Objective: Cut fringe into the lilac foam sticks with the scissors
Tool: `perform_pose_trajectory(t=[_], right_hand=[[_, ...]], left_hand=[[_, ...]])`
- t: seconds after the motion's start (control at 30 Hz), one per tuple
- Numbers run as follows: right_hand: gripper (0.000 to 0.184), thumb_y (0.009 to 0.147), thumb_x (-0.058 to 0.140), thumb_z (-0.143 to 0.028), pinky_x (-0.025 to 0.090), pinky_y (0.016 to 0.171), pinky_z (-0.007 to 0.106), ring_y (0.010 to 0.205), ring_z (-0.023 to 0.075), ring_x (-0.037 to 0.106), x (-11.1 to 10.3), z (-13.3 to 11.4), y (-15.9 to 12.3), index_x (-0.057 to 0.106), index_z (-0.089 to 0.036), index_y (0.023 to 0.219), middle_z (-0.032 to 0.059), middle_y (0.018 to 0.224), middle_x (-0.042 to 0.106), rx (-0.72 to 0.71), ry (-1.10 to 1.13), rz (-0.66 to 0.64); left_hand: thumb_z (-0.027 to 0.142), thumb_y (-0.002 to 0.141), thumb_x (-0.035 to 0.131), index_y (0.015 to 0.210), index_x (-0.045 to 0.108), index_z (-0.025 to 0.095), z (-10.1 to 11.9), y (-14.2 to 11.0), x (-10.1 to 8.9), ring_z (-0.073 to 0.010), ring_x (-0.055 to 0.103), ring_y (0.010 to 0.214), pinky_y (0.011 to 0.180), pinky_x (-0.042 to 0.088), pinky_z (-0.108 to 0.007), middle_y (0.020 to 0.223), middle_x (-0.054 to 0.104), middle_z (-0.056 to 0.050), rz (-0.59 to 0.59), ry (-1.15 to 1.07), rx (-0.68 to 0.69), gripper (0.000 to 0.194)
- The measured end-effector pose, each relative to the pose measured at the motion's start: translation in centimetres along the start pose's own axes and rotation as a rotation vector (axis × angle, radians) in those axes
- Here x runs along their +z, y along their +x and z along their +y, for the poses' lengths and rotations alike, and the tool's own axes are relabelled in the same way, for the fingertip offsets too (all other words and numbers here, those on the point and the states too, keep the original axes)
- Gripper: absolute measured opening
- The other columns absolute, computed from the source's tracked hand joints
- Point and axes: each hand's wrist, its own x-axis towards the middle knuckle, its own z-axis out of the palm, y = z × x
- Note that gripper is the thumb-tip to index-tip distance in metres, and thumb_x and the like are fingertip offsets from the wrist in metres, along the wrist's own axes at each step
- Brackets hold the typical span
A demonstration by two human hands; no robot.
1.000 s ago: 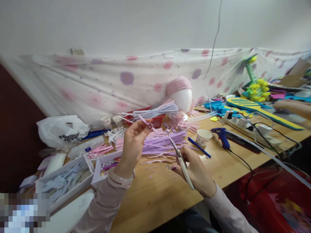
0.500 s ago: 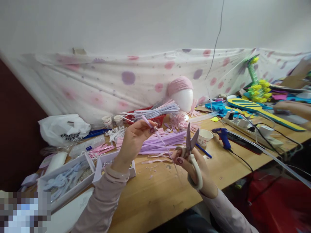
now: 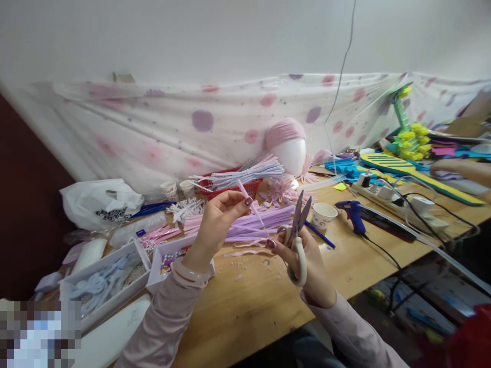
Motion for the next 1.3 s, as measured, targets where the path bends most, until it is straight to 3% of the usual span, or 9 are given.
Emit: perform_pose_trajectory(t=[0.23, 0.4, 0.47, 0.57, 0.73, 0.9, 1.03, 1.2, 1.3], right_hand=[[0.041, 0.071, 0.076, -0.049, 0.046, 0.049, 0.025, 0.055, 0.0106, 0.051, 0.4, 0.9, -0.1, 0.045, -0.023, 0.08, -0.0052, 0.066, 0.054, -0.047, 0.038, -0.026], [0.029, 0.087, 0.06, -0.048, 0.048, 0.068, 0.03, 0.072, 0.0143, 0.054, -1.1, 1.8, 0.3, 0.046, -0.023, 0.09, -0.0017, 0.079, 0.053, -0.146, -0.062, -0.065], [0.027, 0.089, 0.055, -0.047, 0.047, 0.071, 0.03, 0.078, 0.0152, 0.054, -2.2, 2.0, 0.8, 0.044, -0.023, 0.093, -0.0001, 0.085, 0.053, -0.164, -0.229, -0.131], [0.03, 0.086, 0.059, -0.046, 0.044, 0.064, 0.027, 0.073, 0.0142, 0.052, -3.7, 2.0, 1.3, 0.041, -0.022, 0.092, -0.0006, 0.083, 0.052, -0.141, -0.452, -0.295], [0.023, 0.086, 0.055, -0.041, 0.04, 0.064, 0.027, 0.072, 0.0152, 0.053, -5.1, 0.7, 1.8, 0.046, -0.019, 0.089, 0.0031, 0.083, 0.057, -0.174, -0.855, -0.482], [0.021, 0.071, 0.065, -0.032, 0.036, 0.063, 0.029, 0.067, 0.0173, 0.054, -6.2, -2.4, 4.2, 0.057, -0.019, 0.086, 0.0029, 0.074, 0.061, -0.192, -1.022, -0.682], [0.028, 0.076, 0.062, -0.036, 0.038, 0.066, 0.029, 0.073, 0.0192, 0.058, -6.4, -3.7, 5.6, 0.06, -0.017, 0.096, 0.0064, 0.084, 0.066, -0.263, -1.116, -0.781], [0.029, 0.073, 0.067, -0.029, 0.037, 0.063, 0.028, 0.074, 0.021, 0.061, -5.9, -2.0, 5.3, 0.062, -0.016, 0.099, 0.0081, 0.085, 0.069, -0.335, -1.242, -1.016], [0.026, 0.075, 0.065, -0.028, 0.037, 0.063, 0.028, 0.076, 0.0206, 0.062, -5.8, -0.9, 5.4, 0.062, -0.017, 0.099, 0.0082, 0.087, 0.069, -0.35, -1.228, -1.029]], left_hand=[[0.032, 0.062, 0.086, 0.074, 0.07, 0.015, 0.1, -0.1, 0.3, -0.0098, 0.064, 0.059, 0.063, 0.053, -0.023, 0.067, 0.069, 0.0, 0.04, 0.063, -0.001, 0.026], [0.026, 0.058, 0.087, 0.07, 0.069, 0.016, 0.8, -0.1, 0.3, -0.0088, 0.063, 0.061, 0.066, 0.053, -0.022, 0.066, 0.067, 0.002, 0.108, 0.003, 0.026, 0.024], [0.024, 0.058, 0.086, 0.07, 0.068, 0.016, 1.1, 0.0, 0.1, -0.0087, 0.062, 0.062, 0.065, 0.053, -0.022, 0.068, 0.067, 0.002, 0.12, -0.036, 0.026, 0.023], [0.019, 0.059, 0.084, 0.071, 0.068, 0.018, 1.6, 0.0, -0.1, -0.0083, 0.061, 0.062, 0.063, 0.052, -0.02, 0.068, 0.066, 0.003, 0.131, -0.071, 0.052, 0.02], [0.012, 0.062, 0.079, 0.071, 0.067, 0.016, 2.8, -0.1, -0.4, -0.0067, 0.059, 0.056, 0.056, 0.05, -0.018, 0.067, 0.066, 0.003, 0.134, -0.105, 0.091, 0.015], [0.01, 0.066, 0.076, 0.07, 0.065, 0.017, 4.0, -0.1, -1.0, -0.0069, 0.059, 0.052, 0.053, 0.05, -0.018, 0.063, 0.064, 0.004, 0.148, -0.093, 0.12, 0.013], [0.011, 0.07, 0.075, 0.069, 0.066, 0.019, 4.5, 0.0, -1.4, -0.0067, 0.057, 0.051, 0.052, 0.049, -0.018, 0.059, 0.062, 0.005, 0.124, -0.073, 0.154, 0.012], [0.011, 0.071, 0.075, 0.067, 0.066, 0.02, 4.6, -0.1, -1.3, -0.0071, 0.055, 0.049, 0.049, 0.046, -0.019, 0.058, 0.061, 0.005, 0.134, -0.068, 0.144, 0.013], [0.01, 0.071, 0.073, 0.066, 0.066, 0.02, 4.6, -0.1, -1.0, -0.007, 0.054, 0.048, 0.048, 0.045, -0.018, 0.057, 0.059, 0.005, 0.153, -0.056, 0.13, 0.013]])
